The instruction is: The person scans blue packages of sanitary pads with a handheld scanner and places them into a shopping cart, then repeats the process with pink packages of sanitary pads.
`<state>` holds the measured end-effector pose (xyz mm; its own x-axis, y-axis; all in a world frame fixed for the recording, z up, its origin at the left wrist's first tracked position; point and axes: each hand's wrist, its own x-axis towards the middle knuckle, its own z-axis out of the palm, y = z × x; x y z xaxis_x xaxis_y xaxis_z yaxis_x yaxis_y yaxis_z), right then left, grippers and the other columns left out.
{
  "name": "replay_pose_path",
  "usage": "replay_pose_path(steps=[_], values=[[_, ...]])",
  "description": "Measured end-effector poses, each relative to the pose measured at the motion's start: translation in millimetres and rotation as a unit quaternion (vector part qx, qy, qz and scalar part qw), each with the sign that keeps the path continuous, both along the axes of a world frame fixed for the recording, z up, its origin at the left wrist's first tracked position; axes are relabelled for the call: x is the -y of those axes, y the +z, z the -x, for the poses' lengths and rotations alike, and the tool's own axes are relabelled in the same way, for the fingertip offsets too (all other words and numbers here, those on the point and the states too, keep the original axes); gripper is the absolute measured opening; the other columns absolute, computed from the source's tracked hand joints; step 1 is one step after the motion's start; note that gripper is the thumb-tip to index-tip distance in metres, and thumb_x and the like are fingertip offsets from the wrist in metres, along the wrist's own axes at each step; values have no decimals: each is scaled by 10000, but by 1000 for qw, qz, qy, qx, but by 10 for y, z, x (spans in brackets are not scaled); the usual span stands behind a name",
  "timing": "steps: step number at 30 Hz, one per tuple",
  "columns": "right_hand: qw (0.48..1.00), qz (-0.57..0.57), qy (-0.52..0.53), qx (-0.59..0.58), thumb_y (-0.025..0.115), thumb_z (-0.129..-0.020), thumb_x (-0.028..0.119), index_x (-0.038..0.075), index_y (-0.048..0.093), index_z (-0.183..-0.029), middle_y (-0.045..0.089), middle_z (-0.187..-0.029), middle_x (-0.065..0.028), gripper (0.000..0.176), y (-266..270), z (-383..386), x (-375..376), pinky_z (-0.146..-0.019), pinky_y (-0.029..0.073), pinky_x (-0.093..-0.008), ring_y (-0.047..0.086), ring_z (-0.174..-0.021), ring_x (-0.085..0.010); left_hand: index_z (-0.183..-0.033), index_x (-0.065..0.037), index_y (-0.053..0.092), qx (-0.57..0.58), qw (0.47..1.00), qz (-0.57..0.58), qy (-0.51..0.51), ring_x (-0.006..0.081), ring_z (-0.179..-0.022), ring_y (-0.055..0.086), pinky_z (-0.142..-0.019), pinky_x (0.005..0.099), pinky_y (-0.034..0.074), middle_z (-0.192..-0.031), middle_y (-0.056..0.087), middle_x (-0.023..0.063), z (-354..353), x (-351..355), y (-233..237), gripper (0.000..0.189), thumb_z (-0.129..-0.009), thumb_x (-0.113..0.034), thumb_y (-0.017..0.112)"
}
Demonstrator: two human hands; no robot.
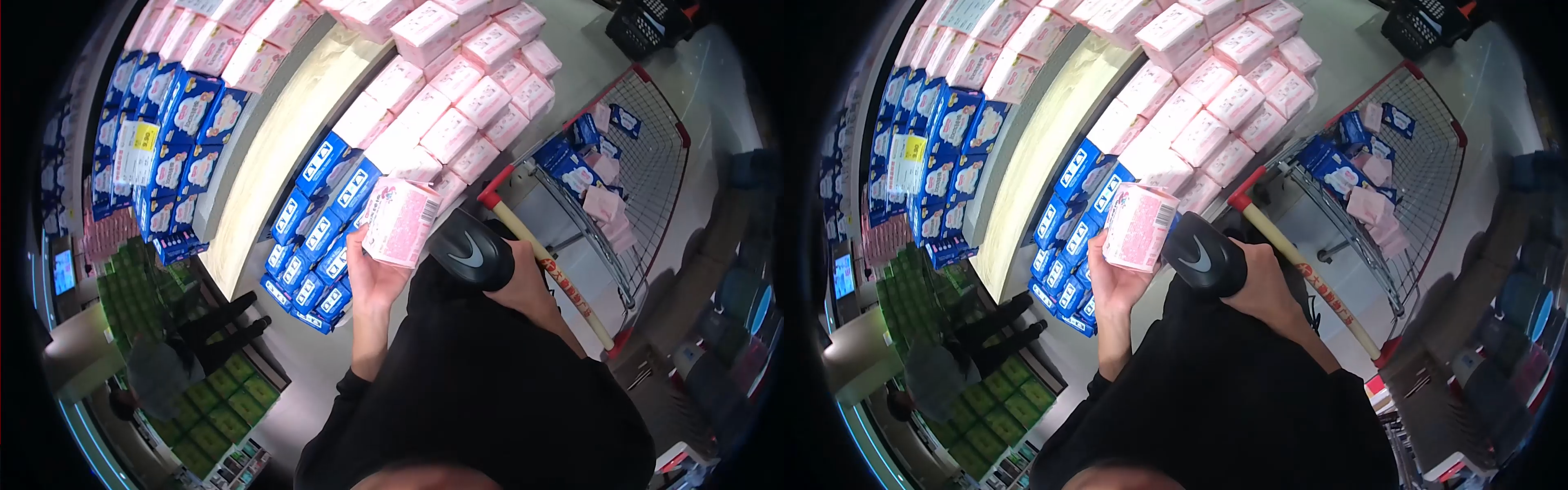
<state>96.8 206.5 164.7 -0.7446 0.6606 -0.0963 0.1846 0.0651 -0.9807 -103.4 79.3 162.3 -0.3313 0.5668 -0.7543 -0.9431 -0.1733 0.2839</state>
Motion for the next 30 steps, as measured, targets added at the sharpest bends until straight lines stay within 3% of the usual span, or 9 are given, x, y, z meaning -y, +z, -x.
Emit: replay_pose_path(steps=[7,12,14,18,21,24,25,28,30], values=[[978,-107,-77,164,794,-619,167,41,691,-1004,522,-1300,-135,417,-405,-586,102,-1023,411,-442,471,-1252,-342,-1339,-46,513,-98,983,28,-152,263,-1110,615,-936,408,492,-1282,617,118,-129,-587,-134,536,-897,-331,618],[965,-132,-149,173,794,-648,266,91,701,-1086,541,-1312,-117,480,-719,-935,253,-1059,361,-466,490,-1234,-345,-1221,-49,547,-288,894,83,-331,193,-1031,616,-863,364,490,-1173,633,91,-410,-1319,-327,446,-867,-285,678],[966,-109,-156,176,771,-661,290,116,736,-1035,543,-1320,-122,414,-859,-1029,313,-1046,369,-466,492,-1235,-340,-1192,-55,535,-347,851,9,-394,205,-1054,608,-900,368,495,-1161,611,98,-614,-1688,-372,479,-783,-117,776],[958,-114,-134,228,778,-614,250,123,716,-1041,571,-1206,-63,450,-969,-1082,316,-938,416,-415,548,-1103,-269,-1192,-21,533,-604,607,-171,-487,215,-1013,639,-866,343,533,-1125,621,138,-998,-2397,-825,606,-675,-37,848],[950,-117,-139,255,806,-551,233,93,678,-1056,568,-1110,-42,540,-1060,-1056,320,-867,451,-391,570,-1030,-243,-1171,-45,570,-622,498,-273,-540,220,-1017,642,-879,352,523,-1126,627,118,-1177,-2926,-1463,616,-628,-57,861],[945,-132,-139,266,830,-513,226,94,672,-1055,568,-1100,-39,579,-1092,-1063,335,-844,469,-390,580,-1020,-238,-1162,-36,584,-558,463,-243,-645,222,-1078,607,-953,350,494,-1133,607,101,-1357,-3200,-1783,564,-664,-47,850],[943,-135,-139,270,833,-508,223,95,672,-1053,568,-1099,-39,582,-1111,-1058,343,-847,469,-390,580,-1022,-236,-1206,-47,593,-632,365,-246,-638,305,-1147,579,-994,408,477,-1192,591,166,-1366,-3246,-1821,625,-657,-163,868],[941,-136,-141,276,838,-498,226,97,674,-1057,570,-1108,-33,596,-1117,-1060,347,-858,472,-389,581,-1030,-232,-1270,-84,593,-761,237,-164,-582,401,-1241,497,-1044,461,437,-1301,515,240,-1435,-3154,-1857,704,-659,-300,869],[943,-139,-146,264,839,-496,229,98,675,-1060,572,-1116,-30,602,-1172,-1032,357,-859,474,-389,582,-1030,-232,-1320,-123,580,-780,234,-151,-561,449,-1286,423,-1082,487,396,-1390,417,270,-1390,-3079,-1714,761,-656,-360,867]])
